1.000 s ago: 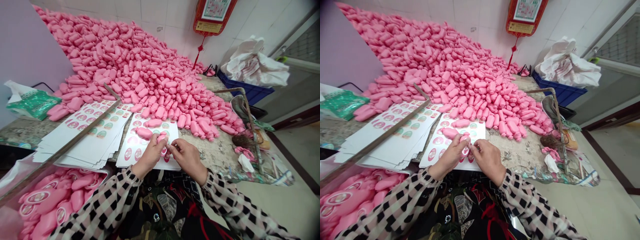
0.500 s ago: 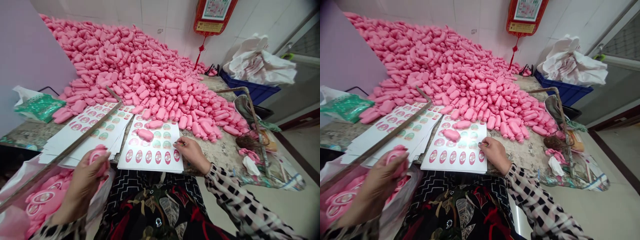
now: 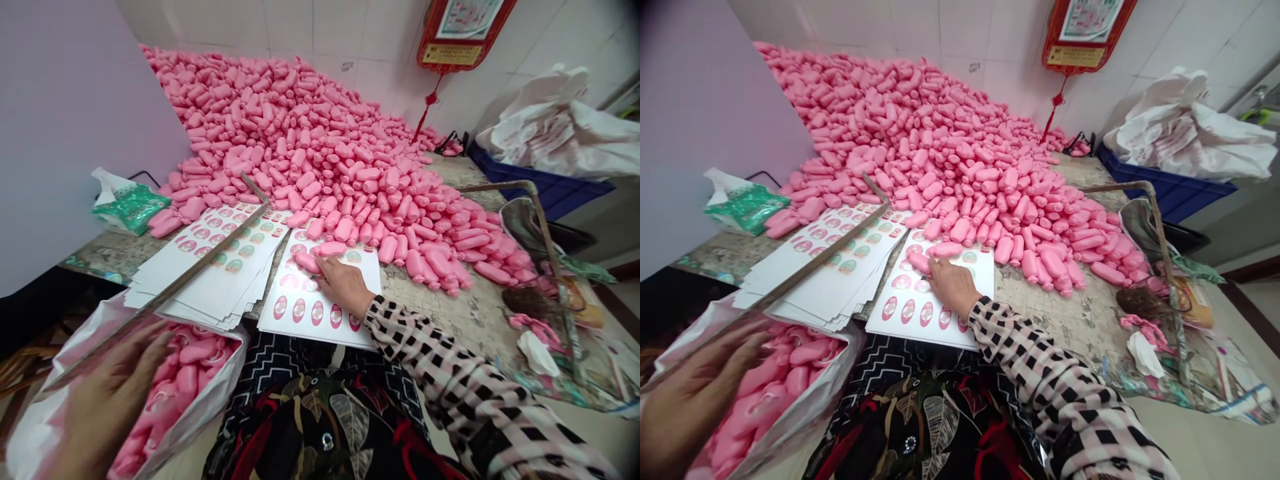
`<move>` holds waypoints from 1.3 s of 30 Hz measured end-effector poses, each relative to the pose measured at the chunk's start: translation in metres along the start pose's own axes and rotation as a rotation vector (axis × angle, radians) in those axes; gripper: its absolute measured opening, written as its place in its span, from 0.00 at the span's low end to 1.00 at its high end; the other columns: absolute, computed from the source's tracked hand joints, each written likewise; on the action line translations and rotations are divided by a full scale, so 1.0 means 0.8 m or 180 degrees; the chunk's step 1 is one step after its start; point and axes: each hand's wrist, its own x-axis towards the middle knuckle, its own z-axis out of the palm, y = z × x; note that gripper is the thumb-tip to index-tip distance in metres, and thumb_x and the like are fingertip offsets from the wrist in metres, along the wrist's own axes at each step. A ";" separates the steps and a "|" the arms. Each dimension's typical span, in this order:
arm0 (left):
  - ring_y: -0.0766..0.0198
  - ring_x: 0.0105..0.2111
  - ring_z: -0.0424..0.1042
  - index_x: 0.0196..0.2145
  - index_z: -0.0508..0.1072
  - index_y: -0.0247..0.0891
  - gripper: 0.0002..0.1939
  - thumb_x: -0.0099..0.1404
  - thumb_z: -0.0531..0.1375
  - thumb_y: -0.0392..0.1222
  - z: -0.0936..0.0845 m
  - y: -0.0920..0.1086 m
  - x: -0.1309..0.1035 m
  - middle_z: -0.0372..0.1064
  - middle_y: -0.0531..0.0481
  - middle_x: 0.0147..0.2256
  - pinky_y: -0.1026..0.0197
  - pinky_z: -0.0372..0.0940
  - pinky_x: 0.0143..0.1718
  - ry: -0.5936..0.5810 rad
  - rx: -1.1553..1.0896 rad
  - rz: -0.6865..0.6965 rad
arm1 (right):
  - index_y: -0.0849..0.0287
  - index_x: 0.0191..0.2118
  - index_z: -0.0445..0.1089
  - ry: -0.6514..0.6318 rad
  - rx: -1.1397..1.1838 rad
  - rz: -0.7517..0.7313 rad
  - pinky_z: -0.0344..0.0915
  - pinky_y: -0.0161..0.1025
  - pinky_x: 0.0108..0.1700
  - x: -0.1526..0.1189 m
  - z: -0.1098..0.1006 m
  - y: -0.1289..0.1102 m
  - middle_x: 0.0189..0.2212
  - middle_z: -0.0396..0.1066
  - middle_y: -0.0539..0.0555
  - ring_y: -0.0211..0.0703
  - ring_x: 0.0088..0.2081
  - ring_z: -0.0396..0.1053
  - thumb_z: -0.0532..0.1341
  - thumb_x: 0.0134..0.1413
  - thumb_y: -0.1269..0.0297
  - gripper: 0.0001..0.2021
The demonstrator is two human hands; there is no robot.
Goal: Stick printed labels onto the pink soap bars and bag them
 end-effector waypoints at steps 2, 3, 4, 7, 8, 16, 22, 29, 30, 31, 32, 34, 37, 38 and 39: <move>0.55 0.38 0.73 0.40 0.75 0.50 0.19 0.51 0.62 0.58 0.035 0.027 -0.013 0.75 0.55 0.39 0.54 0.69 0.39 -0.0302 -0.0267 0.0176 | 0.56 0.57 0.59 0.0027 -0.0040 -0.0007 0.59 0.39 0.37 -0.005 -0.002 0.004 0.46 0.69 0.58 0.48 0.42 0.68 0.52 0.58 0.62 0.21; 0.56 0.36 0.74 0.40 0.75 0.45 0.21 0.50 0.63 0.57 0.055 0.038 -0.017 0.75 0.51 0.38 0.54 0.68 0.41 -0.0693 -0.0549 0.0142 | 0.56 0.55 0.60 0.0032 -0.0018 0.0024 0.59 0.38 0.37 -0.008 -0.003 0.006 0.45 0.69 0.58 0.48 0.42 0.68 0.53 0.57 0.63 0.20; 0.57 0.34 0.74 0.41 0.75 0.42 0.22 0.51 0.64 0.55 0.076 0.049 -0.020 0.75 0.48 0.37 0.55 0.68 0.42 -0.1009 -0.0866 0.0048 | 0.55 0.53 0.62 0.0040 0.0046 0.0086 0.59 0.38 0.38 -0.012 -0.005 0.009 0.44 0.70 0.57 0.47 0.42 0.68 0.54 0.56 0.63 0.19; 0.58 0.36 0.74 0.48 0.69 0.37 0.25 0.54 0.64 0.49 0.136 0.076 -0.024 0.74 0.43 0.39 0.56 0.67 0.42 -0.1825 -0.1985 -0.0447 | 0.52 0.48 0.67 0.0129 0.0598 0.0363 0.60 0.36 0.38 -0.027 -0.010 0.014 0.40 0.72 0.52 0.44 0.40 0.69 0.56 0.54 0.62 0.15; 0.58 0.38 0.74 0.50 0.66 0.36 0.25 0.55 0.64 0.47 0.152 0.083 -0.025 0.73 0.42 0.41 0.55 0.67 0.43 -0.2029 -0.2312 -0.0676 | 0.52 0.47 0.68 0.0170 0.0874 0.0436 0.60 0.36 0.38 -0.035 -0.011 0.014 0.39 0.73 0.50 0.43 0.39 0.69 0.56 0.55 0.62 0.14; 0.64 0.34 0.73 0.38 0.65 0.39 0.14 0.57 0.63 0.45 0.207 0.120 -0.037 0.71 0.50 0.34 0.57 0.68 0.41 -0.2735 -0.3287 -0.1297 | 0.54 0.52 0.65 0.0346 0.1070 -0.0059 0.62 0.37 0.41 -0.126 -0.018 -0.015 0.42 0.70 0.53 0.42 0.40 0.68 0.56 0.54 0.64 0.18; 0.65 0.30 0.71 0.38 0.64 0.38 0.17 0.53 0.65 0.43 0.206 0.126 -0.041 0.70 0.51 0.33 0.58 0.67 0.37 -0.3060 -0.2520 -0.0860 | 0.53 0.47 0.69 0.0752 0.1072 0.0533 0.62 0.37 0.37 -0.166 -0.030 0.015 0.37 0.67 0.54 0.41 0.37 0.67 0.52 0.60 0.56 0.15; 0.59 0.38 0.68 0.34 0.70 0.39 0.06 0.60 0.56 0.41 0.228 0.138 -0.064 0.70 0.50 0.37 0.57 0.62 0.40 -0.2814 0.0526 0.2819 | 0.54 0.36 0.69 0.0723 0.0520 0.1246 0.57 0.36 0.36 -0.172 -0.021 0.073 0.33 0.70 0.49 0.41 0.36 0.67 0.53 0.60 0.61 0.09; 0.57 0.40 0.68 0.37 0.70 0.39 0.07 0.61 0.55 0.39 0.232 0.138 -0.069 0.70 0.48 0.42 0.54 0.61 0.42 -0.2781 0.0778 0.3149 | 0.54 0.35 0.69 0.0708 0.0455 0.1236 0.56 0.36 0.36 -0.171 -0.020 0.074 0.33 0.70 0.49 0.40 0.36 0.67 0.53 0.60 0.62 0.08; 0.55 0.43 0.68 0.40 0.70 0.39 0.10 0.61 0.54 0.37 0.235 0.138 -0.073 0.68 0.46 0.48 0.51 0.61 0.45 -0.2738 0.1002 0.3376 | 0.54 0.35 0.69 0.0692 0.0385 0.1225 0.56 0.36 0.36 -0.170 -0.019 0.073 0.33 0.70 0.49 0.40 0.36 0.67 0.53 0.60 0.62 0.08; 0.53 0.45 0.68 0.43 0.70 0.39 0.13 0.61 0.53 0.36 0.238 0.137 -0.076 0.64 0.44 0.53 0.48 0.59 0.48 -0.2688 0.1205 0.3524 | 0.54 0.34 0.69 0.0678 0.0313 0.1221 0.55 0.36 0.35 -0.168 -0.018 0.071 0.33 0.69 0.49 0.40 0.36 0.67 0.53 0.60 0.62 0.08; 0.50 0.48 0.66 0.50 0.68 0.40 0.19 0.60 0.54 0.35 0.242 0.133 -0.080 0.55 0.42 0.60 0.43 0.56 0.51 -0.2641 0.1526 0.3662 | 0.54 0.34 0.69 0.0650 0.0164 0.1222 0.54 0.35 0.34 -0.166 -0.018 0.069 0.33 0.69 0.49 0.39 0.35 0.67 0.53 0.59 0.62 0.08; 0.48 0.48 0.67 0.55 0.65 0.44 0.25 0.59 0.56 0.38 0.245 0.129 -0.079 0.50 0.41 0.62 0.42 0.56 0.52 -0.2772 0.1792 0.3673 | 0.54 0.34 0.69 0.0580 -0.0051 0.1178 0.53 0.36 0.33 -0.161 -0.020 0.069 0.33 0.69 0.49 0.38 0.34 0.66 0.53 0.60 0.62 0.08; 0.48 0.48 0.67 0.56 0.64 0.45 0.26 0.59 0.56 0.39 0.245 0.128 -0.078 0.49 0.40 0.62 0.43 0.57 0.51 -0.2811 0.1828 0.3645 | 0.54 0.34 0.68 0.0550 -0.0110 0.1148 0.52 0.36 0.32 -0.160 -0.021 0.070 0.33 0.69 0.49 0.38 0.34 0.66 0.53 0.60 0.62 0.08; 0.48 0.47 0.67 0.56 0.64 0.46 0.26 0.59 0.57 0.39 0.245 0.128 -0.077 0.48 0.40 0.63 0.44 0.57 0.51 -0.2836 0.1853 0.3614 | 0.54 0.34 0.68 0.0514 -0.0156 0.1112 0.52 0.36 0.32 -0.159 -0.022 0.072 0.33 0.69 0.49 0.38 0.34 0.66 0.53 0.59 0.62 0.08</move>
